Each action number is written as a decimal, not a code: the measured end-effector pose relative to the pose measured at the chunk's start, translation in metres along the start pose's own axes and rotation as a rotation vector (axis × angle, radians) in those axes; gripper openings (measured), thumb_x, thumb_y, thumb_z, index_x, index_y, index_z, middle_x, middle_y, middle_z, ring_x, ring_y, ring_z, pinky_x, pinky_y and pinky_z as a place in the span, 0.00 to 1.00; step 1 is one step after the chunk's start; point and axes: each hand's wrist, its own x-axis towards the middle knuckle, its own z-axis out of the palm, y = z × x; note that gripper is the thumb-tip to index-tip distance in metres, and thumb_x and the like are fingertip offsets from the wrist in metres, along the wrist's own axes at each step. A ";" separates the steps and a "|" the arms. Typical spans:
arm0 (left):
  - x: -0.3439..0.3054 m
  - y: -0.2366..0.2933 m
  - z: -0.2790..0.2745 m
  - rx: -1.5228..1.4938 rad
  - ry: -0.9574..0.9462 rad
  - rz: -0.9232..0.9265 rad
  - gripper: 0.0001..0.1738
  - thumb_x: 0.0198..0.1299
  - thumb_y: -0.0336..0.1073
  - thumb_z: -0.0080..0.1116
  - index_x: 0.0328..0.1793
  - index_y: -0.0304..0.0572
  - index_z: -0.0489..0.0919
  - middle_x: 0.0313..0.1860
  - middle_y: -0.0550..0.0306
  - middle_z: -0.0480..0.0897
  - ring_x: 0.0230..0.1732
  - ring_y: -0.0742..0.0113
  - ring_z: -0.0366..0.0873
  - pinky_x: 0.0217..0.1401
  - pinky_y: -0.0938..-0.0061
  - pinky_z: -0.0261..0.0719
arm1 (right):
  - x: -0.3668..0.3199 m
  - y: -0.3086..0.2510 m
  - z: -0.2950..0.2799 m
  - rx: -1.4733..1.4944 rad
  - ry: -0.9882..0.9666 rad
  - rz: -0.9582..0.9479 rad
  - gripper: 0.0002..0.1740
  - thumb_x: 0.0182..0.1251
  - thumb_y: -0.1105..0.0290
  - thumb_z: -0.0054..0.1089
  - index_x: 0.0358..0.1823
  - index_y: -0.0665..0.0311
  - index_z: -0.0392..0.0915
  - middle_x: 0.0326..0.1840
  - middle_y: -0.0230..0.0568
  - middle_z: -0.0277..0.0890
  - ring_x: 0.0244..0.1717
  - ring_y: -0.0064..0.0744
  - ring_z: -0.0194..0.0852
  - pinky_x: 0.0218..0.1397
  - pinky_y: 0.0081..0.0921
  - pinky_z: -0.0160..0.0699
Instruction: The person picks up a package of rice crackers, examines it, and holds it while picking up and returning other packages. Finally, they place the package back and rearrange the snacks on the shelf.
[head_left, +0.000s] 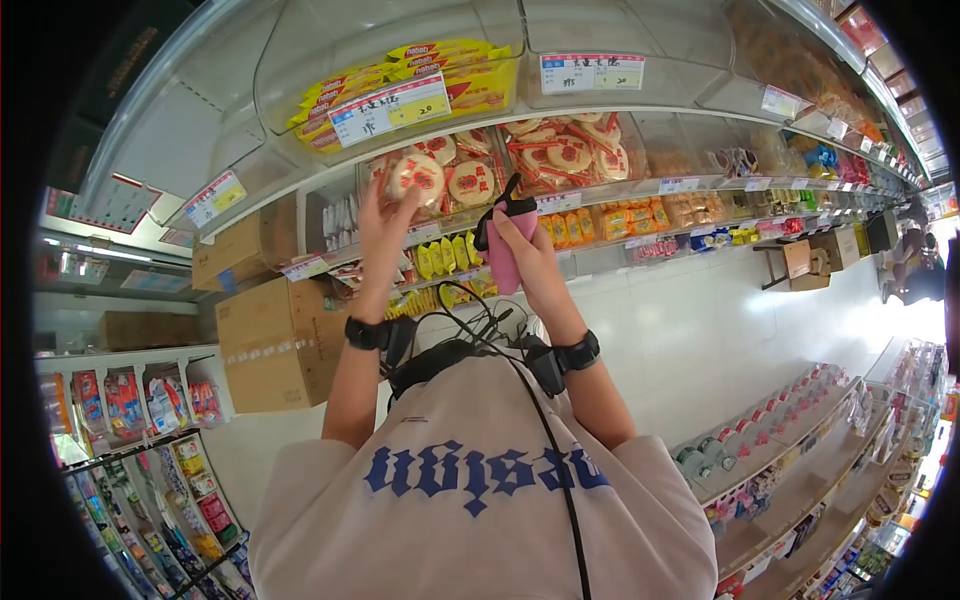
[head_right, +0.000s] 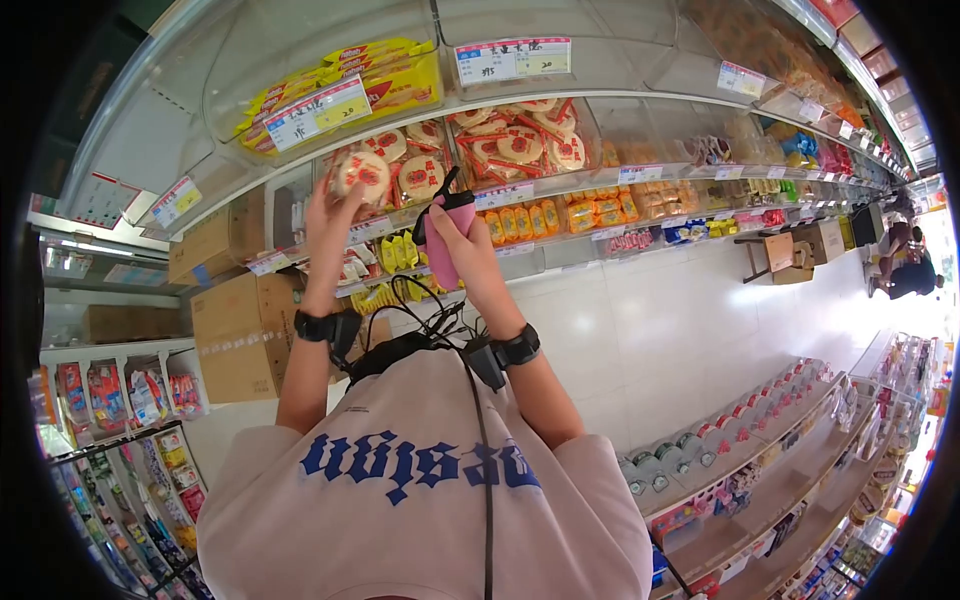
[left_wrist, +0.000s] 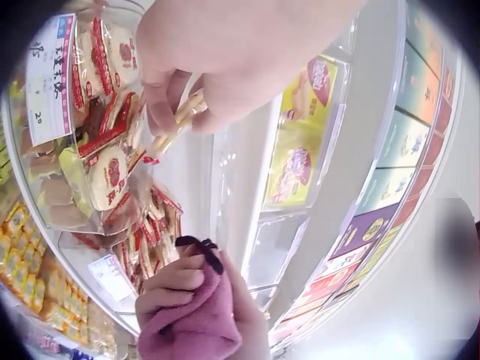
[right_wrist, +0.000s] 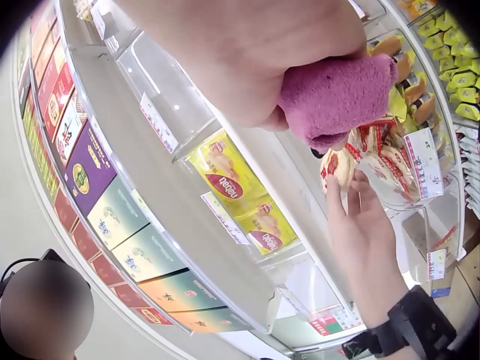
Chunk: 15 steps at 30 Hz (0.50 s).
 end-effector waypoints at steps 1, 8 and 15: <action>0.007 -0.008 0.003 0.026 -0.038 0.023 0.30 0.66 0.39 0.70 0.70 0.34 0.73 0.54 0.51 0.84 0.44 0.72 0.83 0.47 0.76 0.82 | 0.000 -0.001 0.001 0.005 -0.001 -0.014 0.21 0.74 0.55 0.65 0.55 0.64 0.75 0.44 0.34 0.80 0.38 0.29 0.85 0.38 0.24 0.82; 0.049 -0.045 0.029 0.242 -0.127 0.092 0.43 0.62 0.43 0.74 0.76 0.29 0.66 0.46 0.48 0.87 0.42 0.72 0.84 0.43 0.75 0.82 | -0.010 -0.011 -0.004 0.015 0.046 -0.056 0.19 0.74 0.56 0.65 0.53 0.64 0.76 0.42 0.34 0.81 0.35 0.28 0.85 0.37 0.25 0.83; 0.038 -0.046 0.038 0.445 -0.051 0.260 0.38 0.64 0.37 0.71 0.76 0.34 0.67 0.47 0.49 0.85 0.45 0.66 0.86 0.42 0.70 0.85 | -0.010 -0.011 -0.023 0.031 0.044 -0.093 0.18 0.76 0.59 0.64 0.57 0.63 0.75 0.48 0.34 0.79 0.43 0.25 0.81 0.47 0.27 0.87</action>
